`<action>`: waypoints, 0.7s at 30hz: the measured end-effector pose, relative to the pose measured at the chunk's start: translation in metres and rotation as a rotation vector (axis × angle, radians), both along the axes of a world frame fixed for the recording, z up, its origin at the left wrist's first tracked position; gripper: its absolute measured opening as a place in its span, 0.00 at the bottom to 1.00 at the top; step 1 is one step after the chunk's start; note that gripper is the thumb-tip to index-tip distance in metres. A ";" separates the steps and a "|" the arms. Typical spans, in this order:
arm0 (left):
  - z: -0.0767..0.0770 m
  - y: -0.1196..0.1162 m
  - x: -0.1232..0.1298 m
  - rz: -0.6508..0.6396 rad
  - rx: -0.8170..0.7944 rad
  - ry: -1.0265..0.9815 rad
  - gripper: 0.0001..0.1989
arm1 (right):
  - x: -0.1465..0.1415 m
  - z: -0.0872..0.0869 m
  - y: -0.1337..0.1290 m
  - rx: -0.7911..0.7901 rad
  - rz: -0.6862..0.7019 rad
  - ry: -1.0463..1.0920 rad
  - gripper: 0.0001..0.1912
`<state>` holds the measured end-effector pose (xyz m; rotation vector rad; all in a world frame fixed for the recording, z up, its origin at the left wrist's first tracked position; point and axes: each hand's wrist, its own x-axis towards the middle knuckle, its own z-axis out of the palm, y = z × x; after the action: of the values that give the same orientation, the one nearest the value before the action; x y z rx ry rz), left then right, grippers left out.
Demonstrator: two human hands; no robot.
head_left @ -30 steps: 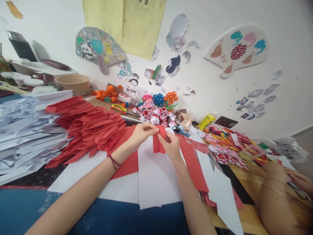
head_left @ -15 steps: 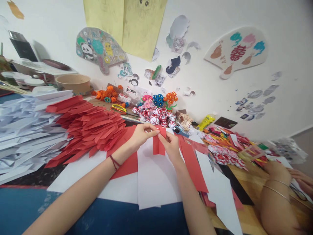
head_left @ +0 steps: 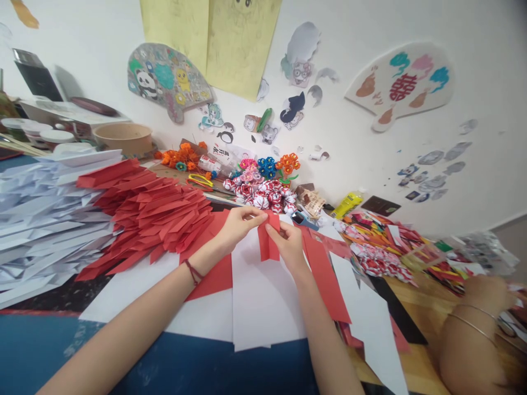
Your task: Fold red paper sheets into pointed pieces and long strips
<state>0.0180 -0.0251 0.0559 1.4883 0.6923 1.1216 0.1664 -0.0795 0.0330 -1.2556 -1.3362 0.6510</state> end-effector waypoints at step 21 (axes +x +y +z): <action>-0.014 0.009 0.000 0.120 0.280 0.110 0.10 | -0.001 -0.001 0.001 -0.014 0.051 -0.009 0.15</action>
<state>0.0178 -0.0163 0.0423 1.7752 0.7300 1.2746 0.1657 -0.0786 0.0316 -1.2399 -1.3768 0.6922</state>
